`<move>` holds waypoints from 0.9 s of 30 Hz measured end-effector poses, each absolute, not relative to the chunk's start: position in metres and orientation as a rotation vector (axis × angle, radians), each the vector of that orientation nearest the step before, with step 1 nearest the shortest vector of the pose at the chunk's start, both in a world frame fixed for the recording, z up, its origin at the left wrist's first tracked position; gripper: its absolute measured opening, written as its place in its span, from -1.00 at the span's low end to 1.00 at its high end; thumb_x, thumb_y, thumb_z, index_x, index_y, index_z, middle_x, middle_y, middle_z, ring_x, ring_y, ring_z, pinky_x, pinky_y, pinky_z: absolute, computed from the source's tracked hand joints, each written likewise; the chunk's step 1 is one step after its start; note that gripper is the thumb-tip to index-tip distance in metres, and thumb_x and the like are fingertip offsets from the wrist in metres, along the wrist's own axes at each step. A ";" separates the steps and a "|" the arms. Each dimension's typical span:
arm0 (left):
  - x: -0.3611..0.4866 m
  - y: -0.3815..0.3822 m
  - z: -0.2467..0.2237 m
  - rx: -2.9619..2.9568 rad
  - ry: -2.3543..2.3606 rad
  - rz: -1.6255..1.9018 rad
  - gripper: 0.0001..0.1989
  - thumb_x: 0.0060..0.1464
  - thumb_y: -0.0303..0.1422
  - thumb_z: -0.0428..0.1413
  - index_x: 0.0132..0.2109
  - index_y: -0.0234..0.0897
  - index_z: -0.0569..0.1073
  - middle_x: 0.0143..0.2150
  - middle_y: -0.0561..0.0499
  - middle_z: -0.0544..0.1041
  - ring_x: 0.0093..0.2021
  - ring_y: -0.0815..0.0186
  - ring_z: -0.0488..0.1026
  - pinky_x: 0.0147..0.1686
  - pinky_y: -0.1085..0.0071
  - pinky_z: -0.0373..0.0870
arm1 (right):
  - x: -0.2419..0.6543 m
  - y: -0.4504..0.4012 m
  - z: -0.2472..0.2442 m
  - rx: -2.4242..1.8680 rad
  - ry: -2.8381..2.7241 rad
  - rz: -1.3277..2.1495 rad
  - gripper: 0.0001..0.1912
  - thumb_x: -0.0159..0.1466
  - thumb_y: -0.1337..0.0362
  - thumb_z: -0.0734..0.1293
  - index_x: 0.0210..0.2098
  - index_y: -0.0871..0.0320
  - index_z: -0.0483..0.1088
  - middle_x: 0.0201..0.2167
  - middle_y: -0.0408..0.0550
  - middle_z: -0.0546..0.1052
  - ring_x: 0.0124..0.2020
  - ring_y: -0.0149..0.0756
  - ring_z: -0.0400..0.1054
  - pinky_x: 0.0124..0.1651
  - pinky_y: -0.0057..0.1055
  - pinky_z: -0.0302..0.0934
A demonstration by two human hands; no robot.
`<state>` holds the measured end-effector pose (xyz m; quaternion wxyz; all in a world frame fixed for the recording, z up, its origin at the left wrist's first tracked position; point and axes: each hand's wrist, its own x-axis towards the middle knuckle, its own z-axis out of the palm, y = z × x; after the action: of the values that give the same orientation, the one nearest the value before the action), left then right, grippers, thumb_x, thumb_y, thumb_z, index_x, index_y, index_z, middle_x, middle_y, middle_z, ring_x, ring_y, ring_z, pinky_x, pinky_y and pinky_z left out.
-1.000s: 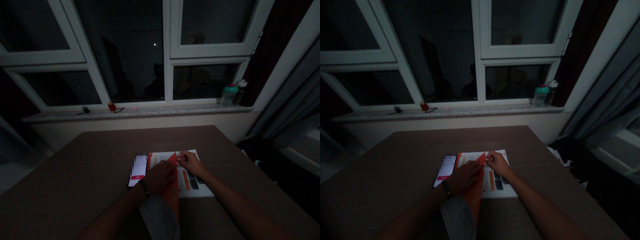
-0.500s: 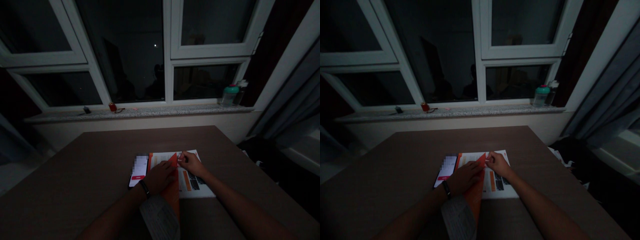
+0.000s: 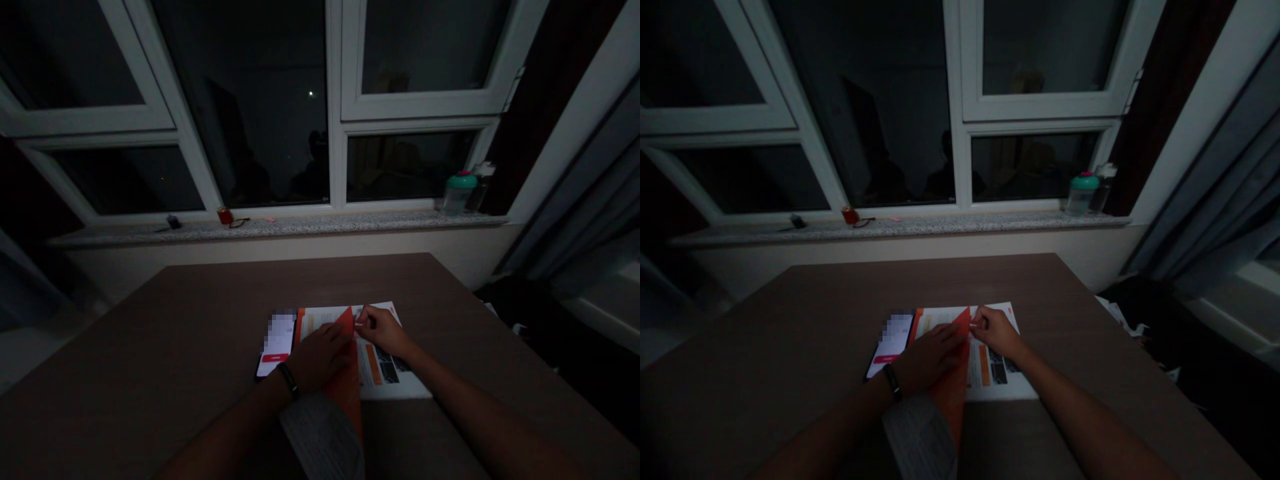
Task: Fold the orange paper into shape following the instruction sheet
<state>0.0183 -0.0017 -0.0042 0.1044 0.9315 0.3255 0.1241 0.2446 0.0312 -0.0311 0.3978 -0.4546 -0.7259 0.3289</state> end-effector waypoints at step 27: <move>0.018 -0.001 0.002 2.785 0.964 0.318 -0.59 0.29 -0.27 0.06 0.24 -0.18 0.26 0.18 -0.12 0.32 0.16 0.08 0.26 0.14 0.11 0.26 | 0.247 0.031 -0.032 -1.141 -1.829 0.878 -0.85 0.17 0.24 0.37 -0.44 0.15 0.32 -0.58 -0.22 0.38 -0.54 -0.41 0.21 -0.47 -0.51 0.07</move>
<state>0.0180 -0.0009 0.0018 0.0883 0.9358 0.3240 0.1070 0.2468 0.0309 -0.0320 0.3958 -0.4501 -0.7216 0.3465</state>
